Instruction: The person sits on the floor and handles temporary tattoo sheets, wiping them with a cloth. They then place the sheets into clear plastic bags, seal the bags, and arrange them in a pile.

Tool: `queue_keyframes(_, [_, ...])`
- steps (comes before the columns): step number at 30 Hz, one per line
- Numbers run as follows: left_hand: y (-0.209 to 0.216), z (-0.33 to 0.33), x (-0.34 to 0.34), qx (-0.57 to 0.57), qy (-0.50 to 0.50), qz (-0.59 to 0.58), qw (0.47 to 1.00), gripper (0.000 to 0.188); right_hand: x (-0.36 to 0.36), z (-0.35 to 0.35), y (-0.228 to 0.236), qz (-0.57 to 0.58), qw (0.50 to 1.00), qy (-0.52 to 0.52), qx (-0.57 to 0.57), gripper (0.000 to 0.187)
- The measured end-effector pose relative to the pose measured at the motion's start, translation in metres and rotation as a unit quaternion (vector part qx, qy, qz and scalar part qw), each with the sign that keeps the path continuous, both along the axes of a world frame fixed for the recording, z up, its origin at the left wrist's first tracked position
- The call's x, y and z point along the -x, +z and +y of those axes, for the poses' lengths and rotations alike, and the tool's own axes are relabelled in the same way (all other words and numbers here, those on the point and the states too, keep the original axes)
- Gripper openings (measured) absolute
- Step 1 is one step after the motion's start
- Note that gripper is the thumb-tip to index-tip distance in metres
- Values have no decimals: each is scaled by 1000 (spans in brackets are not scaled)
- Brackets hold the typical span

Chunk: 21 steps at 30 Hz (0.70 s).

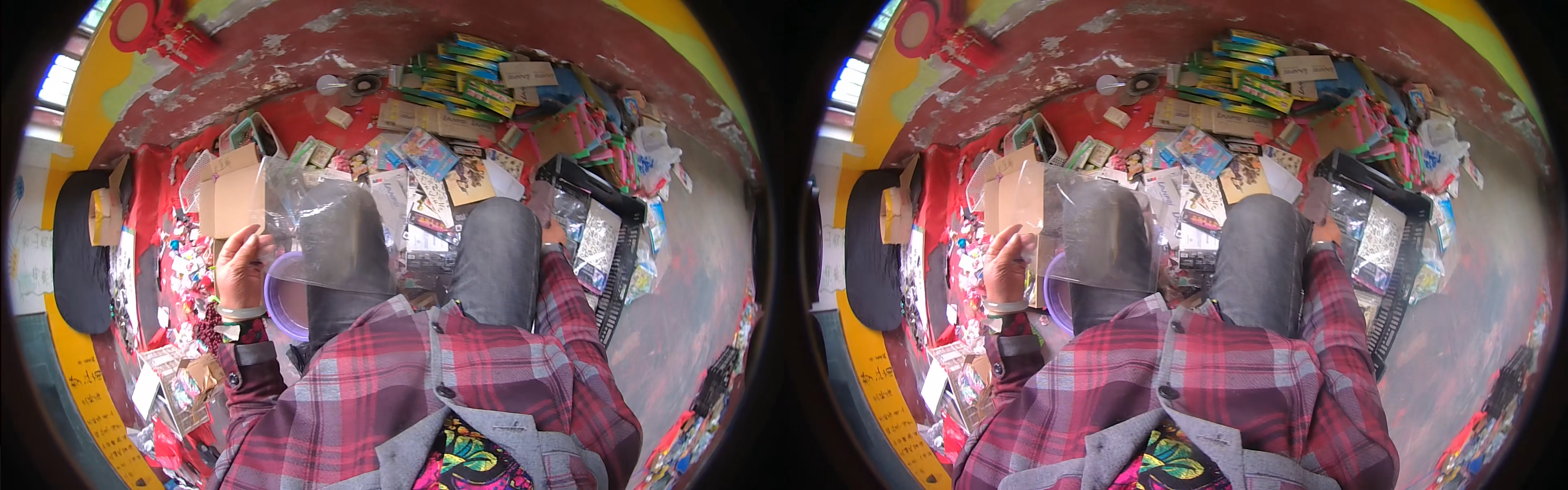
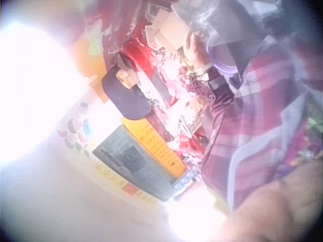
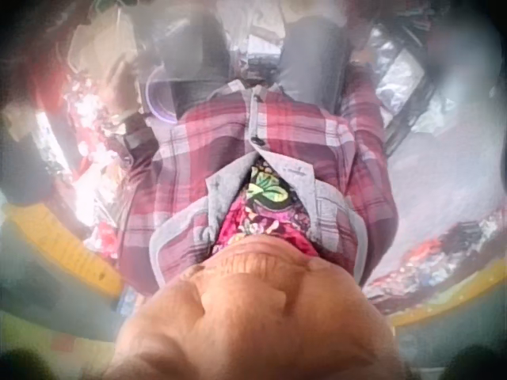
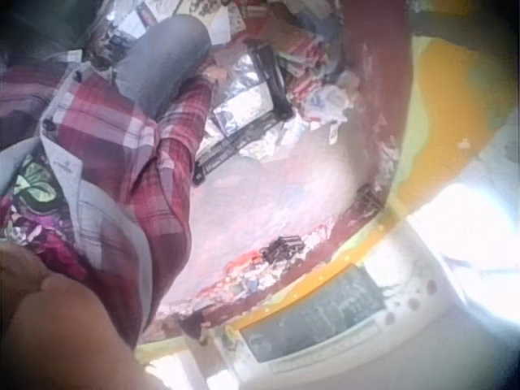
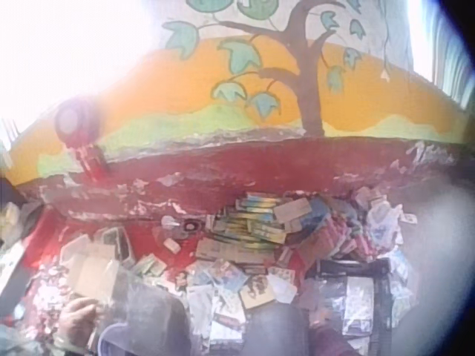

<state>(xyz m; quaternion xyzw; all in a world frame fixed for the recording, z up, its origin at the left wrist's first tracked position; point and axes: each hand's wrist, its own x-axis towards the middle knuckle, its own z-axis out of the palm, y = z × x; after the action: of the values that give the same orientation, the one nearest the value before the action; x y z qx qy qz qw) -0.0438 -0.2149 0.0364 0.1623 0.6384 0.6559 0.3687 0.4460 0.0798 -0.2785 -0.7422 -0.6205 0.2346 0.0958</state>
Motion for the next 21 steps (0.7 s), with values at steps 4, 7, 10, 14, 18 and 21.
queue_keyframes(4, [-2,5,2,-9,3,-29,1000,27,-37,19,-24,-118,992,-40,3,33])
queue_keyframes(7, [-4,13,6,-43,-14,-46,998,24,-61,24,1,55,978,-59,-195,27])
queue_keyframes(10, [5,27,5,-53,-59,-22,997,22,-53,37,72,338,890,-2,-306,21])
queue_keyframes(14, [37,50,-8,-100,-137,30,985,22,24,32,213,660,725,-83,-178,21])
queue_keyframes(18, [81,90,-44,-191,-158,63,967,21,109,-11,296,687,718,57,-93,25])
queue_keyframes(21, [87,117,-68,-249,-151,62,955,17,178,-58,337,613,765,159,-115,26])
